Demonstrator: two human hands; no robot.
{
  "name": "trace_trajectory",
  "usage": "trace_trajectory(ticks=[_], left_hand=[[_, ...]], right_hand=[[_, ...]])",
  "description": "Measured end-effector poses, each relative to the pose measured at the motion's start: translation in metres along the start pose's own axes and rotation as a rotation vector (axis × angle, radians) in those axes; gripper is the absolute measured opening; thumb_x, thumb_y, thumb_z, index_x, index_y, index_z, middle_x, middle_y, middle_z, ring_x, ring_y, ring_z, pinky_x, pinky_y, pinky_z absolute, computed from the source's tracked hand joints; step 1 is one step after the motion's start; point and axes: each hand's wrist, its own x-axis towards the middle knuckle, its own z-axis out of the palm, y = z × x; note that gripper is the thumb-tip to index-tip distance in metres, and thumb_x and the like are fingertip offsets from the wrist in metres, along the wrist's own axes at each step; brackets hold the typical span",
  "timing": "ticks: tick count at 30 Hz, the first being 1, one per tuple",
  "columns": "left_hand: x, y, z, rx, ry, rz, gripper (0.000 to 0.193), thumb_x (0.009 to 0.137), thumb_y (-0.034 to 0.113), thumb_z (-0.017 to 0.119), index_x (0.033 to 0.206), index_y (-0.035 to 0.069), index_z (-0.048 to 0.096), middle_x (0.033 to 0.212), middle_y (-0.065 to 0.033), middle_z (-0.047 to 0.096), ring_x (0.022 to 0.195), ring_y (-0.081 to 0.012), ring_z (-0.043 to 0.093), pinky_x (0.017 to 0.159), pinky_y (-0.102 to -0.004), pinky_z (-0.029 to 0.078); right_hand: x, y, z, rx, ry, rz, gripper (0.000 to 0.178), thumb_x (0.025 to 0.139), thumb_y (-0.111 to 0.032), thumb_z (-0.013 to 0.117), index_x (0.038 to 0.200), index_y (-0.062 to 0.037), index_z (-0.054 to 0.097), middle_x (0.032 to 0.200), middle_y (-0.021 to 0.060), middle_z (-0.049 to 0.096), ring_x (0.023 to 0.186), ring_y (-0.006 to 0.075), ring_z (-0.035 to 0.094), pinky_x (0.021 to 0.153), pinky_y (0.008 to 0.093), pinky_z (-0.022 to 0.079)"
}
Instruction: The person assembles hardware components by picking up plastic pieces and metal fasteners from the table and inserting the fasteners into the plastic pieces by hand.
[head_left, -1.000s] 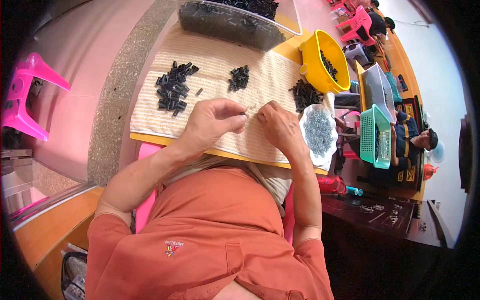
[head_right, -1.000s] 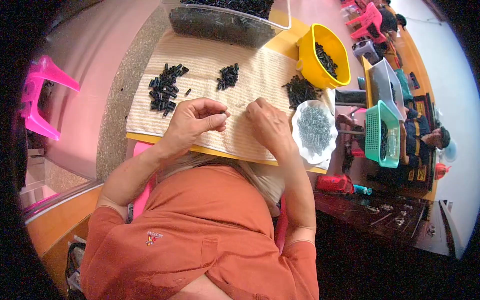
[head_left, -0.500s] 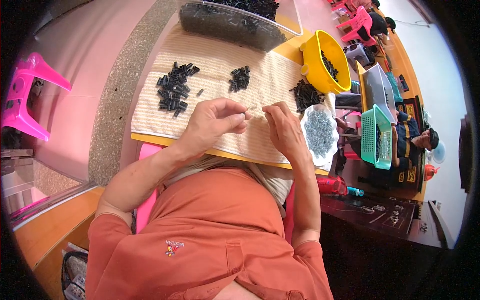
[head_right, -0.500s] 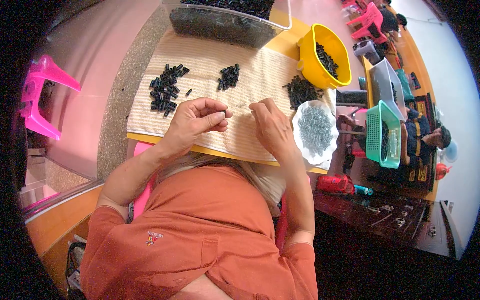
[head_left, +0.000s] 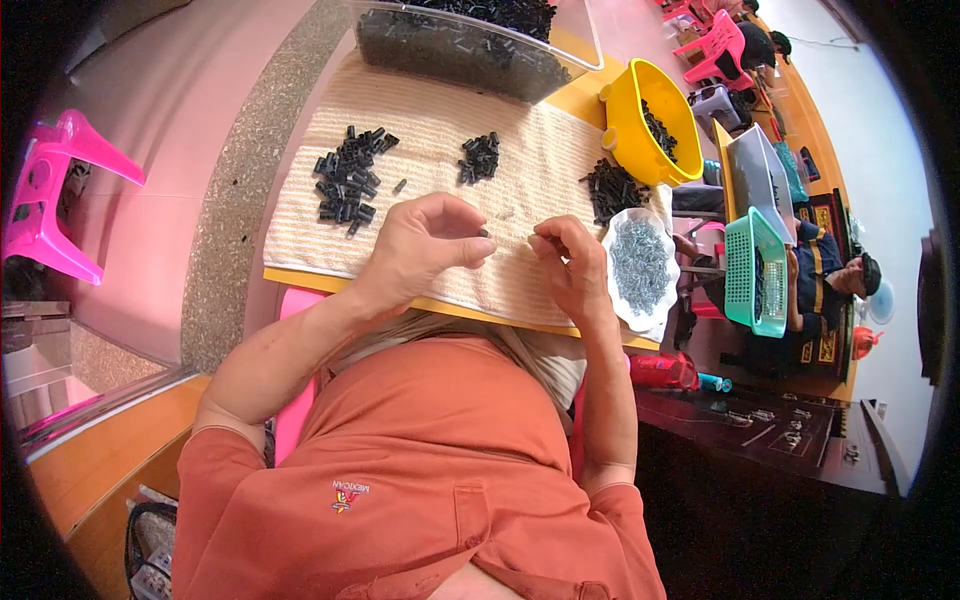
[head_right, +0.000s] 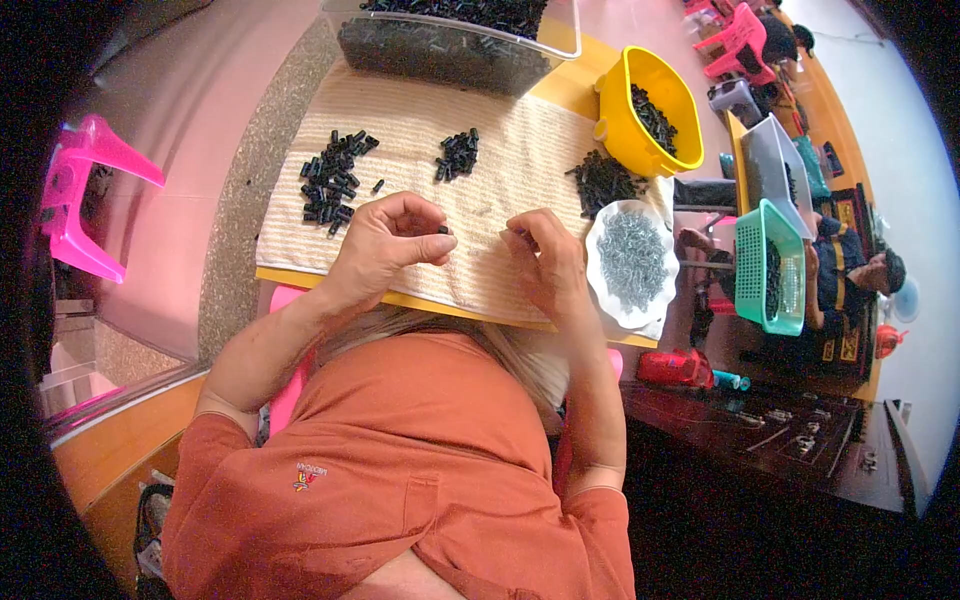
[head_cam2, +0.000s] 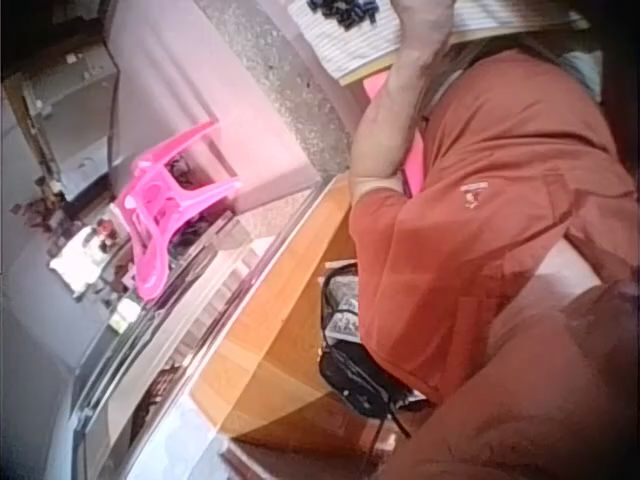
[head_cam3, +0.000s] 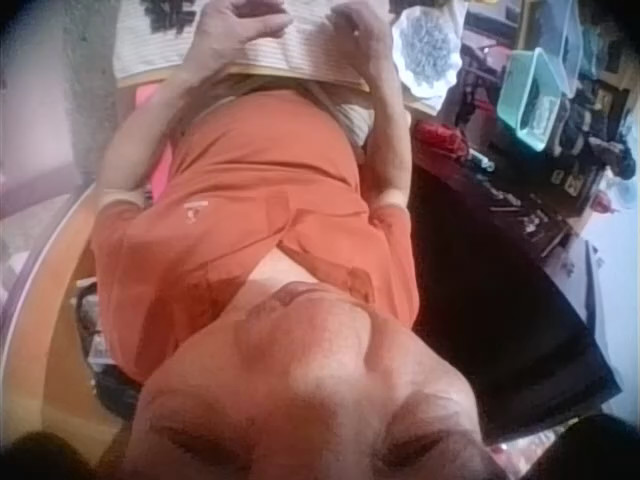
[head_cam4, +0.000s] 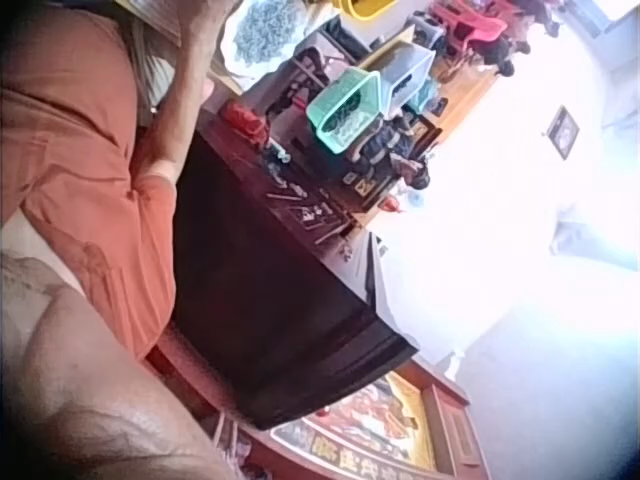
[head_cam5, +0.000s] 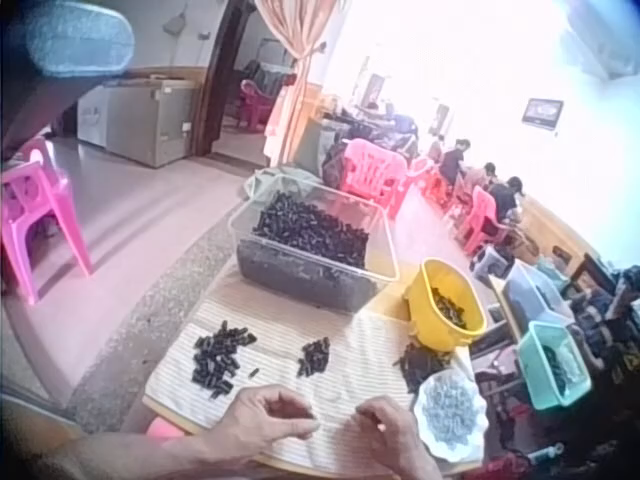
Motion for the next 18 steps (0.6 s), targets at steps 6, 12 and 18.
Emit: trace_trajectory(ticks=[6,12,18], left_hand=[[-0.002,0.0,0.001,0.005,0.008,-0.022,0.021,0.083,0.005,0.078,0.1,0.0,0.068,0.086,-0.0052,0.07,0.076,-0.0102,0.065,0.07,-0.0247,0.054],[-0.002,0.0,0.0,0.06,0.012,-0.038,0.024,0.086,0.007,0.076,0.107,-0.002,0.069,0.091,-0.0073,0.071,0.078,-0.0109,0.066,0.072,-0.0243,0.055],[-0.002,0.0,0.001,-0.013,0.008,-0.055,0.024,0.09,0.007,0.071,0.111,-0.004,0.067,0.097,-0.0092,0.071,0.085,-0.0137,0.069,0.079,-0.0261,0.057]], right_hand=[[-0.004,0.01,0.005,0.021,0.023,0.004,0.015,0.084,0.0,0.07,0.097,-0.0017,0.062,0.088,0.0136,0.065,0.078,0.0282,0.067,0.07,0.0348,0.053],[-0.007,0.012,0.008,0.061,0.049,0.073,0.014,0.085,-0.003,0.072,0.096,-0.0023,0.063,0.088,0.0123,0.065,0.075,0.0237,0.066,0.068,0.0324,0.052],[-0.01,0.019,0.012,0.101,0.075,0.117,0.012,0.086,-0.005,0.073,0.094,-0.0025,0.065,0.085,0.0109,0.065,0.071,0.0201,0.064,0.065,0.0301,0.051]])
